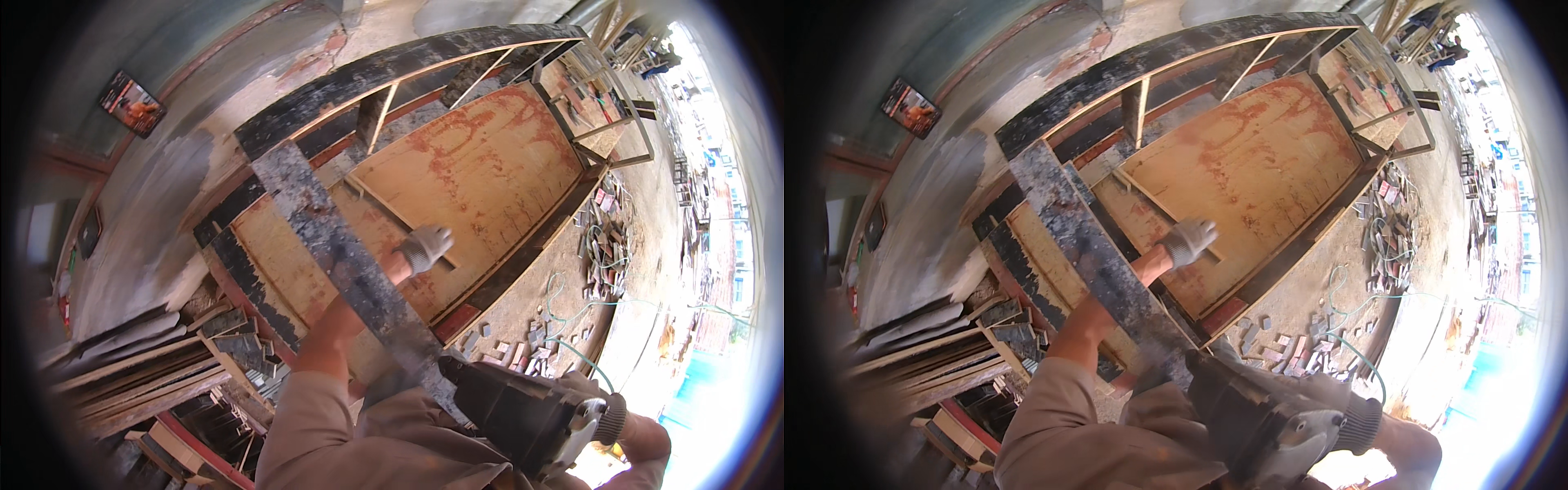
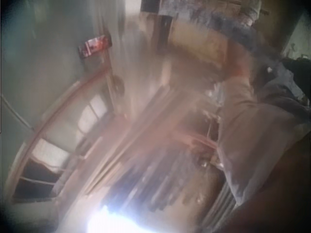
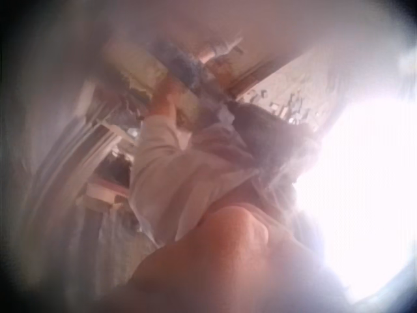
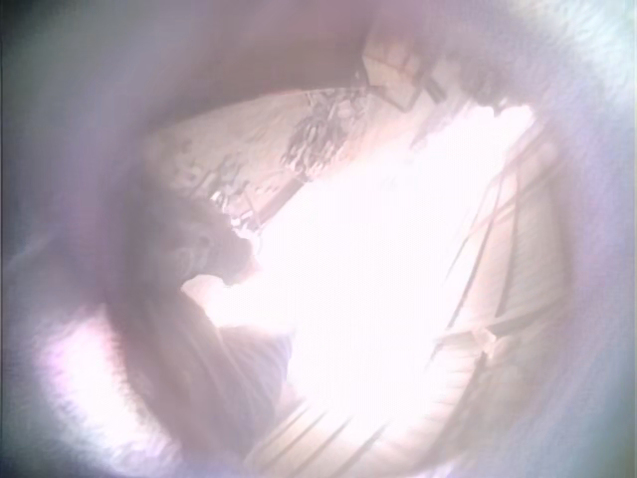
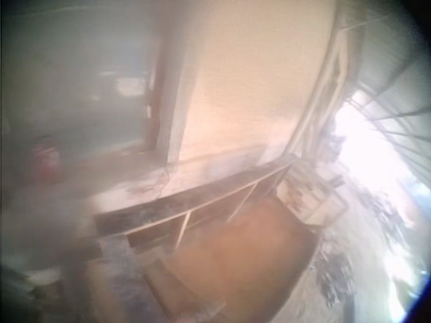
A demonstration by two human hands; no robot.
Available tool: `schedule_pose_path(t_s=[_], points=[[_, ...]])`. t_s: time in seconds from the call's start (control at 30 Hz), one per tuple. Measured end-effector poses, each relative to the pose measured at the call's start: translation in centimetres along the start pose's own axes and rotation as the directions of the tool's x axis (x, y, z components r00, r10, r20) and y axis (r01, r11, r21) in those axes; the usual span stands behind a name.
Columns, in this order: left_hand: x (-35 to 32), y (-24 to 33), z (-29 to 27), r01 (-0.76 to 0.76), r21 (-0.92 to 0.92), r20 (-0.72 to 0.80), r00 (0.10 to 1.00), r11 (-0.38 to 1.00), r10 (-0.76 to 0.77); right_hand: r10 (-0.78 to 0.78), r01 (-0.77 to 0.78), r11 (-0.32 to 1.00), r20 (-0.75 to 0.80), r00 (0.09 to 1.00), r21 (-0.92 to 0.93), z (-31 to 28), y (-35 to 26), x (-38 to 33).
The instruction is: The person assembles a wooden frame by positioning planks and securing them with a nail gun and hammer. They repeatedly align pieces, drive nails, and adjust the frame on a workbench in a workshop.
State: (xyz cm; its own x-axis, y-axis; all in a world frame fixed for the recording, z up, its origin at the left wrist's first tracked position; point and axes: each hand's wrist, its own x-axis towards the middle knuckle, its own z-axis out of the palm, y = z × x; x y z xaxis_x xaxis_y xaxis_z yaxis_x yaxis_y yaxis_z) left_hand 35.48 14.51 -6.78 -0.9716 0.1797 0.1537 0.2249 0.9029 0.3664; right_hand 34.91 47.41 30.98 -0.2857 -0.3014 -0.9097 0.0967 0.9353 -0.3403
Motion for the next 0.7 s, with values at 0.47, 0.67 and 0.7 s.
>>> schedule_pose_path(t_s=[0.47, 0.67, 0.7], points=[[-16.2, 1.4, -12.4, -0.414, -0.91, -0.219, 0.433, 0.023, -0.874, -0.137, 0.136, 0.981, 0.007, 0.991, -0.136, -1.2, -2.6, 0.2], [-16.8, 1.1, -15.0, -0.129, -0.979, -0.198, 0.421, 0.158, -0.885, -0.162, 0.161, 0.97, 0.007, 0.987, -0.181, -0.4, -3.5, -0.3], [-16.9, 1.0, -15.9, -0.002, -0.975, -0.202, 0.431, 0.223, -0.879, -0.166, 0.164, 0.969, 0.004, 0.986, -0.184, -0.3, -3.7, -0.4]])
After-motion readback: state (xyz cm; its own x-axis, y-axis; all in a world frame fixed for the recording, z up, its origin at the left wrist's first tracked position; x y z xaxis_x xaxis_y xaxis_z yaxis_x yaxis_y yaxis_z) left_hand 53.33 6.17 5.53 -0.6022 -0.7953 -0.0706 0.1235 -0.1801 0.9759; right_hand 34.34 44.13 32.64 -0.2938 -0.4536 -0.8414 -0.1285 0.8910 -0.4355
